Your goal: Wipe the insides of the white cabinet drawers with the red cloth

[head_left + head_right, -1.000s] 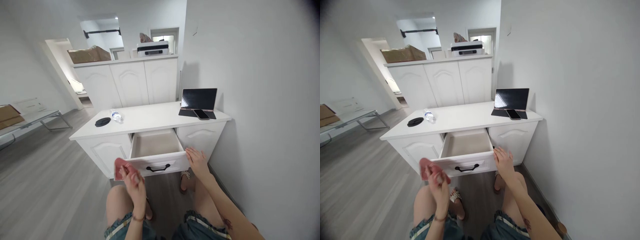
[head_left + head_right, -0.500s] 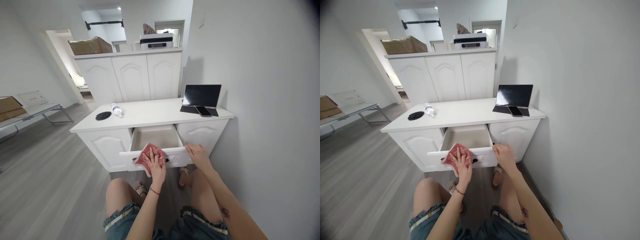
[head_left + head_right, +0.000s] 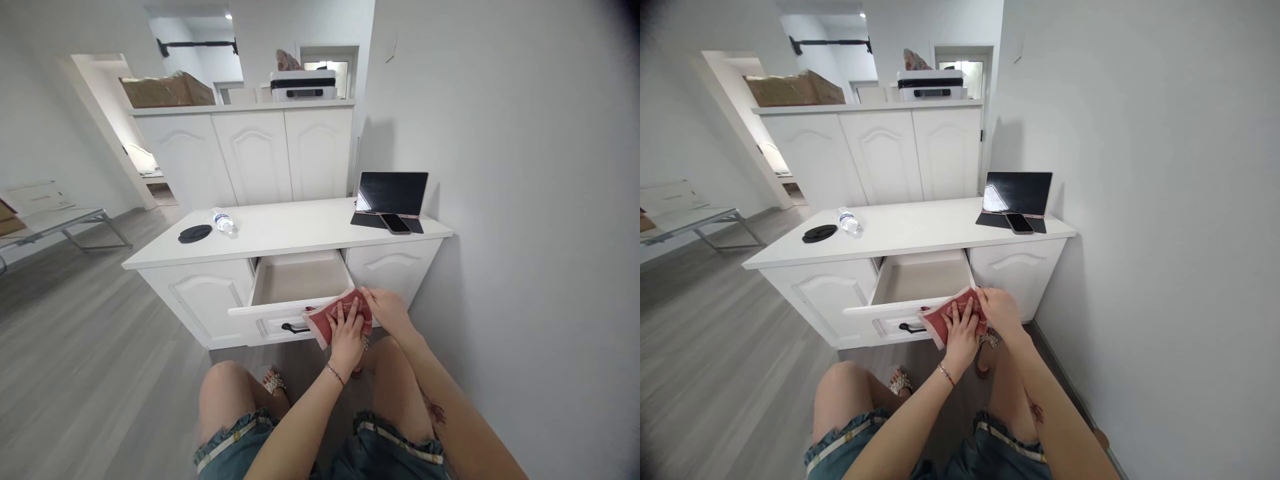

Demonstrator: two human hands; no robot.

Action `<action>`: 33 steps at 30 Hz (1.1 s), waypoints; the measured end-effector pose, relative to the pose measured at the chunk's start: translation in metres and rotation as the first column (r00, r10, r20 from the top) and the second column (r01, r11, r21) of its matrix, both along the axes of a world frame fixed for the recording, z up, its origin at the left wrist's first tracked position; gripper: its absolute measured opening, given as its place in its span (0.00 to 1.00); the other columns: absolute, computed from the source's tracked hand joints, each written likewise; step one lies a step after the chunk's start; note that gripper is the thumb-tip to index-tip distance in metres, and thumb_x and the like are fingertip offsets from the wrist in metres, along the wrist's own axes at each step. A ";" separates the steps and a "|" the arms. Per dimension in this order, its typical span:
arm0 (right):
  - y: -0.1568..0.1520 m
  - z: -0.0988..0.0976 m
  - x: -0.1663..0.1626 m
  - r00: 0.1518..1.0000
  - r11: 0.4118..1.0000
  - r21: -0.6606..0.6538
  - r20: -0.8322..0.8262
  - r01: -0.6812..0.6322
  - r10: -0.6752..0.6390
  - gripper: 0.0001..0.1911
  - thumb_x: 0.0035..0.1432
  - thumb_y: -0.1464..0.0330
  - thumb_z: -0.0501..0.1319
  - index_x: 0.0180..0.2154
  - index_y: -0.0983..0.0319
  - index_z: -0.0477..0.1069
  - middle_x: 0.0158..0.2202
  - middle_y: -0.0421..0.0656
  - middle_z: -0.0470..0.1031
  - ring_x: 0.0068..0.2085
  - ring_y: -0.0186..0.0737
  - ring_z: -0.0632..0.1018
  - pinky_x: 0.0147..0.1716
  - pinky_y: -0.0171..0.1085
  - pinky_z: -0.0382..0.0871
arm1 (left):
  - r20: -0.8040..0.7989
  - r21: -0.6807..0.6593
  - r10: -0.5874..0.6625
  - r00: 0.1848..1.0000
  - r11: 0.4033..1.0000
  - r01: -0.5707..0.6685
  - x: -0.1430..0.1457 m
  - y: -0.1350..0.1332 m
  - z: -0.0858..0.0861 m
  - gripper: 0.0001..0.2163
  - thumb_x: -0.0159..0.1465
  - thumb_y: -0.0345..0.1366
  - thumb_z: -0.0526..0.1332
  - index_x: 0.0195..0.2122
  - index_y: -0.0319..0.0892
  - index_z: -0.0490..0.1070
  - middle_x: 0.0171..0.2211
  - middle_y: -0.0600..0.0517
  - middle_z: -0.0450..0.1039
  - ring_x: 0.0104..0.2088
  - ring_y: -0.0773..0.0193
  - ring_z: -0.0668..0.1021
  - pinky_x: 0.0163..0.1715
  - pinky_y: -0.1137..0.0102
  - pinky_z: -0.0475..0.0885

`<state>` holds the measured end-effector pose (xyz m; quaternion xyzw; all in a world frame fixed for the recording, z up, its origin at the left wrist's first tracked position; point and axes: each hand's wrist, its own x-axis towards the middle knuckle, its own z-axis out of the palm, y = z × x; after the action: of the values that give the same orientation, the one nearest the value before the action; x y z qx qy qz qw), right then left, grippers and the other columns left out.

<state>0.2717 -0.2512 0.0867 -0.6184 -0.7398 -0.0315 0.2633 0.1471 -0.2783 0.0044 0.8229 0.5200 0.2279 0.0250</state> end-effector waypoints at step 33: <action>-0.003 -0.041 -0.013 0.994 0.920 0.381 -0.089 0.088 -0.058 0.17 0.67 0.63 0.48 0.42 0.61 0.75 0.43 0.45 0.80 0.47 0.42 0.77 0.52 0.43 0.61 | -0.414 -0.237 -0.397 0.819 0.916 0.324 -0.141 0.028 -0.066 0.22 0.63 0.27 0.48 0.58 0.43 0.63 0.48 0.44 0.75 0.40 0.59 0.78 0.37 0.68 0.70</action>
<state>0.2583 -0.2544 0.0457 -0.5828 -0.6850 -0.1621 0.4060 0.0061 -0.2507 -0.0613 0.9320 0.3617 -0.0210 0.0097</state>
